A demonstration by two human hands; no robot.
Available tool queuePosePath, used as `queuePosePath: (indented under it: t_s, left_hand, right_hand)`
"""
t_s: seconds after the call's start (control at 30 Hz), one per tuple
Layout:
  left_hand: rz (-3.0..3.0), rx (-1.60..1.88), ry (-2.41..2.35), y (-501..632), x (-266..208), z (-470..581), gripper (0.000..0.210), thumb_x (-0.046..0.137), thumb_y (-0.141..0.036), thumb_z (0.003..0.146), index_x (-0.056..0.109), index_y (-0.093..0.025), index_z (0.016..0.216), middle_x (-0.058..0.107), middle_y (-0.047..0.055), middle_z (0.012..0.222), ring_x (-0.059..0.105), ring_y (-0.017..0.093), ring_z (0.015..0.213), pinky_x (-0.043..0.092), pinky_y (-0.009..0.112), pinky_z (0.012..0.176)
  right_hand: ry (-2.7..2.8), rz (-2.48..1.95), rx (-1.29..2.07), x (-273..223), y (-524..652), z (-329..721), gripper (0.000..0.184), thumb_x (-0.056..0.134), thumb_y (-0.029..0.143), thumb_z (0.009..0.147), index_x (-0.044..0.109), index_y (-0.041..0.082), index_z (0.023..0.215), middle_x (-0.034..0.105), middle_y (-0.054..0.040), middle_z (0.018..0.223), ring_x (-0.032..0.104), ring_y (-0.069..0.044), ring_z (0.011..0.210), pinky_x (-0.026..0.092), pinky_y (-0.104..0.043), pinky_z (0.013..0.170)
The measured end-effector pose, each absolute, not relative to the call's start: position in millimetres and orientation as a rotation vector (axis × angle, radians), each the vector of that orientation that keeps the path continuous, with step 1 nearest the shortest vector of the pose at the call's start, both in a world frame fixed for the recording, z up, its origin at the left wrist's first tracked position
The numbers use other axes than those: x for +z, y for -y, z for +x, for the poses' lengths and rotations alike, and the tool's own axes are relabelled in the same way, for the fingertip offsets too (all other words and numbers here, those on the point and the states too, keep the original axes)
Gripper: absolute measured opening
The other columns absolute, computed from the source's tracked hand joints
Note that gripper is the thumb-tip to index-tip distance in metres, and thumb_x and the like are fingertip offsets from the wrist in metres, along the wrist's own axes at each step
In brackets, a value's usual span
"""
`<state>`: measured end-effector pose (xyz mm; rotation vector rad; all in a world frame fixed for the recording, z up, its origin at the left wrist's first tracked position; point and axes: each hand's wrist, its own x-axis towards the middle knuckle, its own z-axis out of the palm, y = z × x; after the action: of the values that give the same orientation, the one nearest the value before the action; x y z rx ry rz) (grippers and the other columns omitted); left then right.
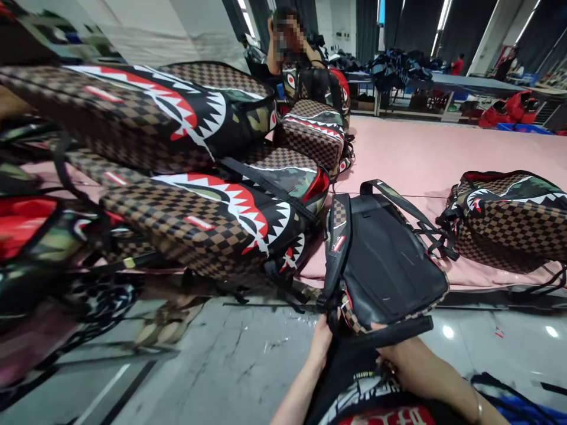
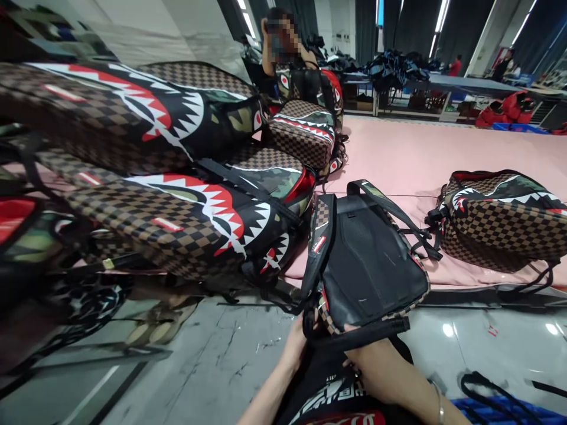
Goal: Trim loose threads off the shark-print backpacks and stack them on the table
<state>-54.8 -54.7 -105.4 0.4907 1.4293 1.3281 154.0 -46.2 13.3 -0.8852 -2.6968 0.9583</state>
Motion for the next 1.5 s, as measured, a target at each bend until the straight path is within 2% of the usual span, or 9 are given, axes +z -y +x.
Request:
queuePosePath:
  t_s: [0.13, 0.2, 0.27, 0.4, 0.57, 0.73, 0.83, 1.07, 1.5]
  left_hand:
    - [0.401, 1.436, -1.374, 59.3, -92.0, -78.0, 0.042, 0.066, -0.032, 0.061, 0.066, -0.016, 0.1, 0.068, 0.007, 0.105, 0.061, 0.023, 0.095, 0.047, 0.034, 0.082]
    - [0.367, 1.488, -1.297, 60.5, -82.1, -84.9, 0.039, 0.064, -0.033, 0.064, 0.067, -0.017, 0.099, 0.065, 0.007, 0.111, 0.059, 0.023, 0.1, 0.046, 0.034, 0.084]
    - [0.387, 1.505, -1.259, 59.3, -71.4, -86.3, 0.036, 0.061, -0.038, 0.068, 0.068, -0.017, 0.096, 0.065, 0.009, 0.111, 0.057, 0.023, 0.101, 0.046, 0.035, 0.084]
    - [0.544, 1.409, -1.384, 52.4, -52.3, -78.8, 0.034, 0.066, -0.04, 0.068, 0.068, -0.016, 0.091, 0.068, 0.006, 0.094, 0.059, 0.02, 0.089, 0.044, 0.032, 0.08]
    - [0.671, 1.399, -1.458, 50.7, -35.5, -70.2, 0.034, 0.073, -0.034, 0.061, 0.064, -0.017, 0.089, 0.067, 0.002, 0.089, 0.059, 0.018, 0.084, 0.043, 0.029, 0.081]
    - [0.701, 1.434, -1.529, 50.9, -33.4, -69.7, 0.045, 0.072, -0.032, 0.062, 0.058, -0.019, 0.103, 0.064, 0.005, 0.099, 0.057, 0.019, 0.096, 0.043, 0.031, 0.085]
    - [0.714, 1.401, -1.52, 48.8, -36.6, -73.8, 0.044, 0.072, -0.033, 0.062, 0.059, -0.018, 0.101, 0.065, 0.006, 0.097, 0.059, 0.02, 0.093, 0.046, 0.03, 0.08]
    - [0.836, 1.362, -1.604, 38.9, -39.6, -84.6, 0.023, 0.07, -0.035, 0.062, 0.067, -0.016, 0.076, 0.065, 0.003, 0.073, 0.057, 0.016, 0.068, 0.047, 0.026, 0.064]
    - [0.895, 1.393, -1.705, 37.0, -42.8, -83.3, 0.017, 0.065, -0.034, 0.067, 0.063, -0.017, 0.066, 0.06, -0.001, 0.061, 0.051, 0.013, 0.057, 0.041, 0.022, 0.054]
  right_hand:
    - [2.516, -1.011, 1.527, 38.1, 43.1, 178.4, 0.031, 0.045, 0.004, 0.071, 0.063, 0.022, 0.087, 0.066, 0.0005, 0.081, 0.06, -0.014, 0.072, 0.045, -0.02, 0.064]
    - [2.357, -1.115, 1.575, 38.2, 39.6, 182.2, 0.013, 0.049, 0.013, 0.077, 0.059, 0.02, 0.079, 0.062, 0.0016, 0.072, 0.056, -0.013, 0.066, 0.041, -0.02, 0.058]
    - [2.168, -1.273, 1.452, 34.7, 35.8, 179.1, 0.006, 0.052, 0.022, 0.08, 0.055, 0.019, 0.084, 0.058, 0.0014, 0.071, 0.053, -0.013, 0.066, 0.041, -0.02, 0.058]
    - [2.016, -1.346, 1.229, 30.0, 28.2, 160.5, 0.028, 0.051, 0.029, 0.083, 0.044, 0.018, 0.108, 0.056, -0.0033, 0.088, 0.054, -0.015, 0.075, 0.045, -0.024, 0.067]
    - [2.078, -1.182, 0.995, 20.0, 12.8, 136.1, 0.028, 0.038, 0.022, 0.089, 0.049, 0.019, 0.114, 0.058, -0.0074, 0.1, 0.055, -0.018, 0.093, 0.045, -0.029, 0.083]
    - [2.172, -1.202, 0.933, 4.3, -1.8, 119.8, 0.034, 0.051, 0.028, 0.084, 0.055, 0.023, 0.117, 0.062, -0.0035, 0.082, 0.059, -0.016, 0.073, 0.049, -0.027, 0.071]
    - [2.14, -1.28, 0.97, 0.0, -3.7, 111.8, 0.036, 0.055, 0.03, 0.081, 0.054, 0.02, 0.115, 0.064, -0.0025, 0.08, 0.06, -0.015, 0.068, 0.051, -0.026, 0.067]
    - [2.208, -1.228, 0.979, -4.2, -6.1, 97.1, 0.016, 0.053, 0.034, 0.083, 0.059, 0.021, 0.091, 0.067, -0.0013, 0.084, 0.064, -0.013, 0.072, 0.05, -0.02, 0.065]
    - [2.576, -1.192, 0.789, 10.1, -16.7, 83.6, 0.016, 0.055, 0.034, 0.083, 0.059, 0.023, 0.093, 0.069, -0.0003, 0.084, 0.065, -0.017, 0.077, 0.042, -0.024, 0.064]
